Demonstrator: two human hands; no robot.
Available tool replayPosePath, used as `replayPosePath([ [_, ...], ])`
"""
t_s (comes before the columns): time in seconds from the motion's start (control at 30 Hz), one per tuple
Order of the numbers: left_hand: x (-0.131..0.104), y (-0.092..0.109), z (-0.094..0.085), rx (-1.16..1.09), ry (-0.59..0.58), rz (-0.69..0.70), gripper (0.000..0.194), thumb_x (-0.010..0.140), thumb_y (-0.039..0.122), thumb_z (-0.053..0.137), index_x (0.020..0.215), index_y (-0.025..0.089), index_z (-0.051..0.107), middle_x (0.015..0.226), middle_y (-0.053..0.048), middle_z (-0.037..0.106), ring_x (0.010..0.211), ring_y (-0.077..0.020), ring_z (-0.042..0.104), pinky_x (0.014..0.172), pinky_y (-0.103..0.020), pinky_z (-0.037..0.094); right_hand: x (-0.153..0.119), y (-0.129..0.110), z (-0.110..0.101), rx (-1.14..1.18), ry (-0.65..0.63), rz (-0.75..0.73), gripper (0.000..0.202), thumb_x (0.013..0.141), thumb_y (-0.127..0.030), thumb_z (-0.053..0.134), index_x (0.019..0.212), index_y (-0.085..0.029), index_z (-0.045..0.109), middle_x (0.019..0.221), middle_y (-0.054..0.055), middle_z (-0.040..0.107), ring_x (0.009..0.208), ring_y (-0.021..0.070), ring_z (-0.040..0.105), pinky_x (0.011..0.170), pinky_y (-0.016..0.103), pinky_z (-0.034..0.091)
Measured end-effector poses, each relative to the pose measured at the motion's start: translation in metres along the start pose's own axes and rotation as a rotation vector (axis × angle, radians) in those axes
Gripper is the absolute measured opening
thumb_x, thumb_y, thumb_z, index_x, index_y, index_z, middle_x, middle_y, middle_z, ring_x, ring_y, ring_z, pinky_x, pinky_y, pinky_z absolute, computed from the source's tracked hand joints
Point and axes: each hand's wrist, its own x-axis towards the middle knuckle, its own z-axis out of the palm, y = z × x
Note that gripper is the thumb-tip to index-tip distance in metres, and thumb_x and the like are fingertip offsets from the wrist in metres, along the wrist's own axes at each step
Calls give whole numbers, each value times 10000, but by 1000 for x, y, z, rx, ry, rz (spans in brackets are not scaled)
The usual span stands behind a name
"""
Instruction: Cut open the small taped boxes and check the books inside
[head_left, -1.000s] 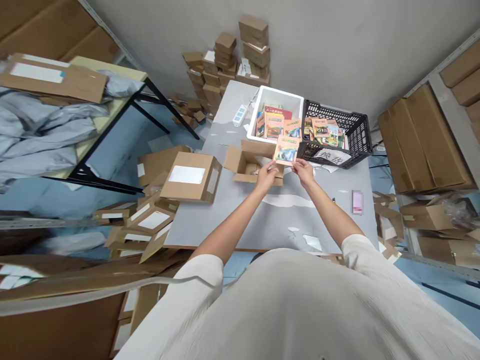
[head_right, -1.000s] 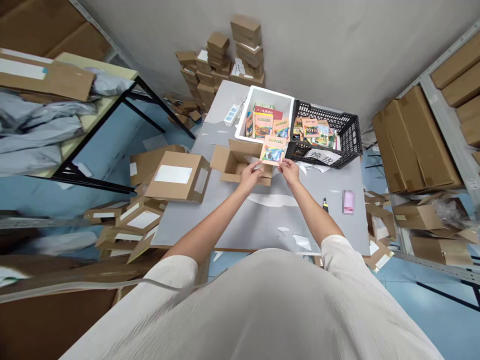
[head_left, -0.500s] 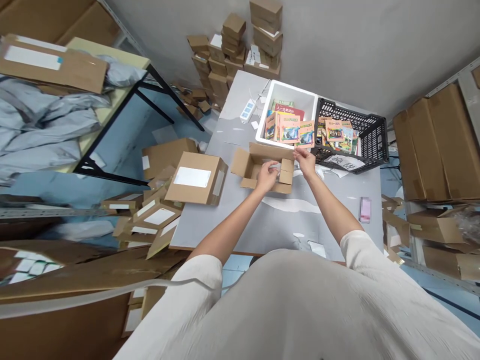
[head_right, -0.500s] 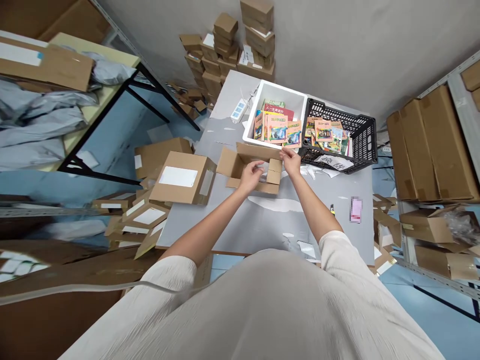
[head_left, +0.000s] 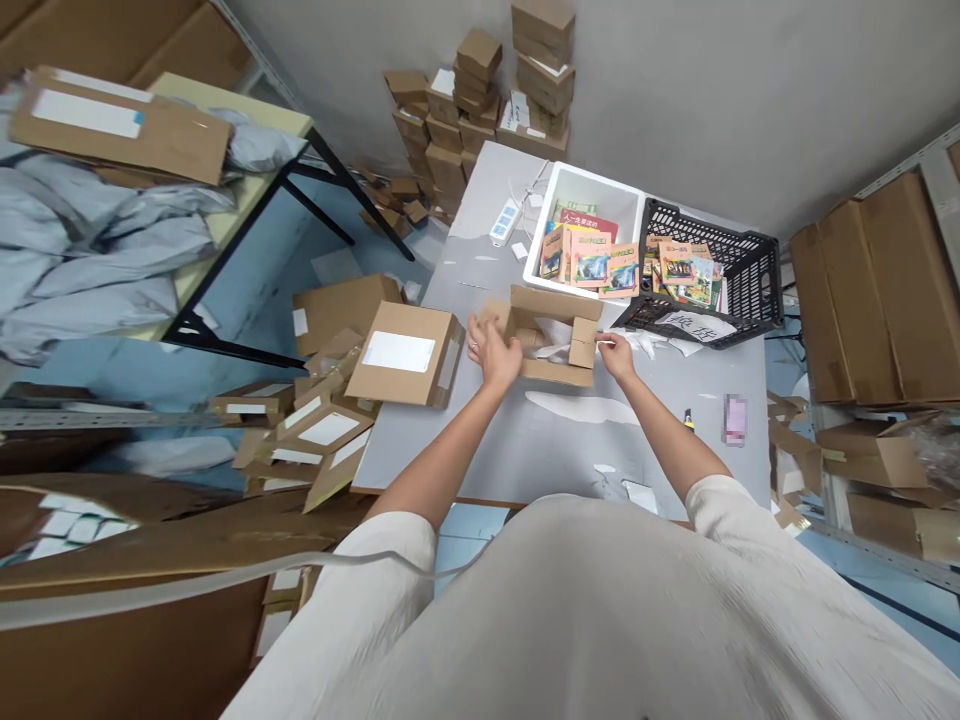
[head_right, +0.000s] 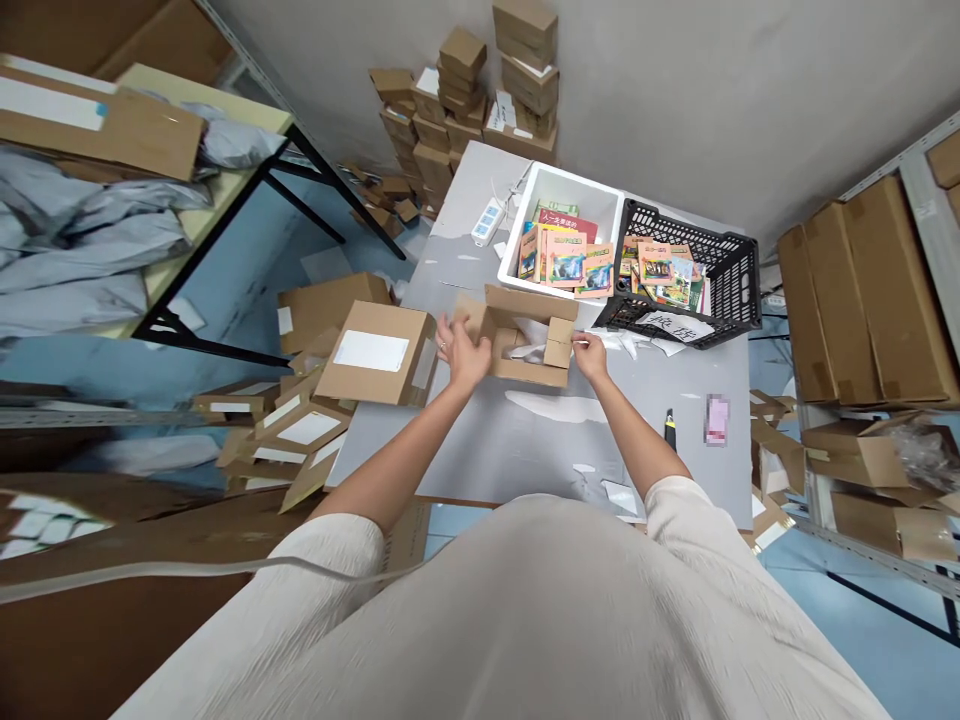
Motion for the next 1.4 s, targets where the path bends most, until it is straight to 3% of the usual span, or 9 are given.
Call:
replayPosePath([
  [0.1, 3, -9, -4, -51, 46, -112, 852, 887, 266, 769, 1679, 273, 454, 1765, -221, 470, 1675, -459, 382, 1345, -717, 294, -5, 5, 3, 6, -38, 45, 236, 783, -351, 682, 963, -227, 772, 1059, 78, 832, 938, 269, 738, 1027, 477, 619],
  [0.17, 3, -16, -6, -141, 11, -84, 828, 949, 335, 735, 1711, 291, 413, 1666, -187, 601, 1604, -419, 497, 1354, -675, 304, -7, 7, 7, 39, -50, 50, 252, 782, -348, 688, 995, -230, 753, 1106, 89, 834, 982, 271, 747, 1018, 458, 623],
  [0.3, -4, -28, -10, -245, -174, 42, 541, 993, 468, 728, 1501, 293, 659, 1408, -132, 787, 1488, -385, 619, 1375, -595, 289, -13, 8, 12, 131, -18, 68, 422, 783, -354, 678, 1178, -213, 725, 1332, 141, 793, 1126, 262, 745, 1064, 455, 615],
  [0.4, -10, -36, -14, -257, -345, 75, 548, 844, 527, 895, 1306, 260, 770, 1463, -168, 762, 1496, -418, 620, 1333, -534, 393, -22, 9, 11, 172, -46, 127, 514, 823, -431, 682, 1292, -224, 714, 1334, 125, 786, 1167, 265, 731, 1039, 484, 632],
  [0.57, -19, -46, -20, -179, -458, 263, 867, 632, 410, 1050, 1409, 195, 727, 1587, -201, 677, 1603, -435, 537, 1359, -490, 399, -46, 8, 0, 302, -103, 169, 471, 851, -501, 718, 1254, -259, 749, 1305, 83, 789, 1164, 261, 722, 948, 461, 666],
  [0.77, -44, -45, -26, -178, -308, 212, 767, 863, 396, 892, 1570, 286, 615, 1451, -132, 773, 1369, -382, 713, 1229, -491, 525, -69, -2, -26, 365, -131, 238, 434, 892, -581, 755, 1208, -284, 748, 1314, 69, 779, 1178, 243, 731, 930, 427, 672],
  [1.0, -90, -35, -26, 30, -45, 236, 648, 983, 327, 675, 1598, 235, 497, 1567, -176, 639, 1382, -381, 675, 1180, -521, 554, -96, 2, -52, 385, -251, 151, 530, 917, -731, 744, 1265, -331, 745, 1502, 60, 719, 1305, 281, 697, 1034, 477, 663],
  [1.23, -155, -26, -20, 58, 3, 270, 461, 988, 228, 600, 1448, 229, 572, 1392, -169, 720, 1331, -384, 673, 1196, -547, 517, -119, 35, -74, 307, -260, -83, 709, 777, -518, 843, 1432, -285, 704, 1607, 135, 647, 1224, 296, 721, 1031, 497, 655],
  [1.4, -196, -27, -30, 71, 107, 269, 383, 1023, 217, 536, 1398, 219, 618, 1430, -187, 665, 1415, -375, 606, 1272, -563, 451, -132, 43, -71, 297, -321, -158, 743, 791, -469, 776, 1499, -263, 692, 1599, 146, 659, 1173, 300, 733, 992, 481, 656],
])
